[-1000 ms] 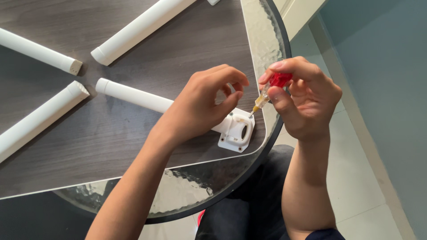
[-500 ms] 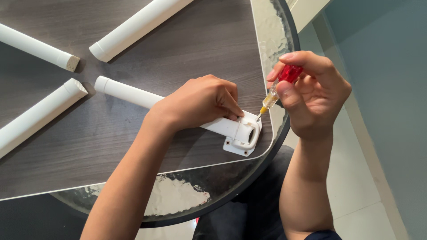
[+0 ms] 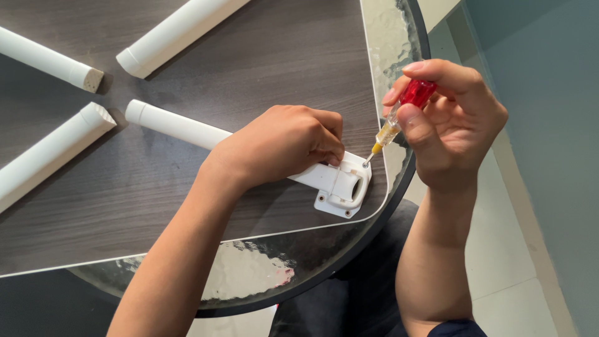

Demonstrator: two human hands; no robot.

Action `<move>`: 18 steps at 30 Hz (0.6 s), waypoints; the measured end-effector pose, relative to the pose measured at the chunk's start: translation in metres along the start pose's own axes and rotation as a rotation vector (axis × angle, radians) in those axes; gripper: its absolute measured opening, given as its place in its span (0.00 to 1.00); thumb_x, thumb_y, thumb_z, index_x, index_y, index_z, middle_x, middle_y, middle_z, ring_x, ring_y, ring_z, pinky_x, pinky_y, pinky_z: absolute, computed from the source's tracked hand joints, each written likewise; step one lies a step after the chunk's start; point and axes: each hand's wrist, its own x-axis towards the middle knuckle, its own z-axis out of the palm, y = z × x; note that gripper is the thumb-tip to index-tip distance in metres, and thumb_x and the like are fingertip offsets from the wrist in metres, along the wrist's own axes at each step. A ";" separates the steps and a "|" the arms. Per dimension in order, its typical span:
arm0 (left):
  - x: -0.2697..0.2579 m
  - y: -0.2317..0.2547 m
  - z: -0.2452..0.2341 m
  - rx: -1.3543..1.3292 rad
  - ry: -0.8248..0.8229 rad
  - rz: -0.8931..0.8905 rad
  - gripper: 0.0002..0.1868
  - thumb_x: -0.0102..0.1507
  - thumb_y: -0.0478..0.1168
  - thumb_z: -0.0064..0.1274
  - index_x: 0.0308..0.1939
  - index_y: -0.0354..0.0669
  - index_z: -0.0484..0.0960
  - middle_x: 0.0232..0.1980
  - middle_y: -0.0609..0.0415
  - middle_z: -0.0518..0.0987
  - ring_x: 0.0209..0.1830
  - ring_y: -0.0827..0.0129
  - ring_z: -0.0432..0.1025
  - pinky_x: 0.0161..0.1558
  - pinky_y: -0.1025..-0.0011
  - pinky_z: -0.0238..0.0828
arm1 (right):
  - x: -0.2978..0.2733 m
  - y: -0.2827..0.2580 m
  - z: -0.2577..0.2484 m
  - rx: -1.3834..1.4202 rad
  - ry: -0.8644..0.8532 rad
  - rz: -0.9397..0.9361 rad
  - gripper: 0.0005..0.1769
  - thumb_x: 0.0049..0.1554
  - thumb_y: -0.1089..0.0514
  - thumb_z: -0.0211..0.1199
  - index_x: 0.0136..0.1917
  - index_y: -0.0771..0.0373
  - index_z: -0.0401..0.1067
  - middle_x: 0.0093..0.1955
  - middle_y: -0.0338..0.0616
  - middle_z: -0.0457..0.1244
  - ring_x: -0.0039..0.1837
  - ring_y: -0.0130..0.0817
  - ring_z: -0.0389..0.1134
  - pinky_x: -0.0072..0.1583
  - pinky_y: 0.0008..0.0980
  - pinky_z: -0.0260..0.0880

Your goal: The person uses a red-handled screwdriver to tighten screws into white plastic brackets attached to the underside of a dark tabletop. They work on each of the four brackets in sequence, securing the legs to the table.

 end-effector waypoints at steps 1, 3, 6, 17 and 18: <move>-0.001 0.001 0.001 0.015 -0.002 0.006 0.05 0.61 0.35 0.57 0.33 0.46 0.89 0.38 0.59 0.82 0.36 0.62 0.79 0.40 0.63 0.73 | 0.000 0.001 0.000 0.000 -0.003 -0.002 0.13 0.65 0.67 0.64 0.62 0.69 0.69 0.46 0.52 0.68 0.48 0.32 0.72 0.53 0.29 0.76; -0.001 0.002 0.001 0.046 -0.007 0.018 0.05 0.59 0.34 0.57 0.32 0.46 0.89 0.38 0.59 0.82 0.35 0.61 0.79 0.39 0.63 0.73 | 0.000 0.002 -0.001 -0.004 -0.013 -0.009 0.12 0.65 0.67 0.64 0.62 0.69 0.70 0.46 0.52 0.68 0.48 0.32 0.72 0.53 0.28 0.77; -0.001 0.003 0.001 0.048 0.011 0.012 0.05 0.61 0.36 0.58 0.32 0.45 0.88 0.38 0.59 0.82 0.35 0.61 0.78 0.39 0.62 0.72 | 0.001 0.003 -0.002 -0.002 -0.030 -0.022 0.13 0.64 0.67 0.66 0.61 0.69 0.71 0.46 0.51 0.68 0.48 0.32 0.72 0.51 0.28 0.77; 0.000 0.000 0.000 -0.055 -0.045 -0.069 0.05 0.60 0.36 0.58 0.36 0.45 0.89 0.40 0.58 0.83 0.38 0.63 0.80 0.41 0.65 0.75 | 0.002 -0.002 0.002 0.025 -0.118 -0.088 0.13 0.60 0.66 0.68 0.58 0.66 0.73 0.48 0.52 0.68 0.46 0.31 0.72 0.47 0.25 0.75; 0.000 0.000 0.000 -0.061 -0.047 -0.070 0.05 0.60 0.36 0.58 0.36 0.45 0.89 0.40 0.58 0.83 0.38 0.64 0.80 0.41 0.65 0.75 | 0.002 -0.003 0.002 0.023 -0.129 -0.088 0.12 0.59 0.65 0.68 0.57 0.66 0.73 0.48 0.52 0.68 0.45 0.31 0.72 0.46 0.25 0.74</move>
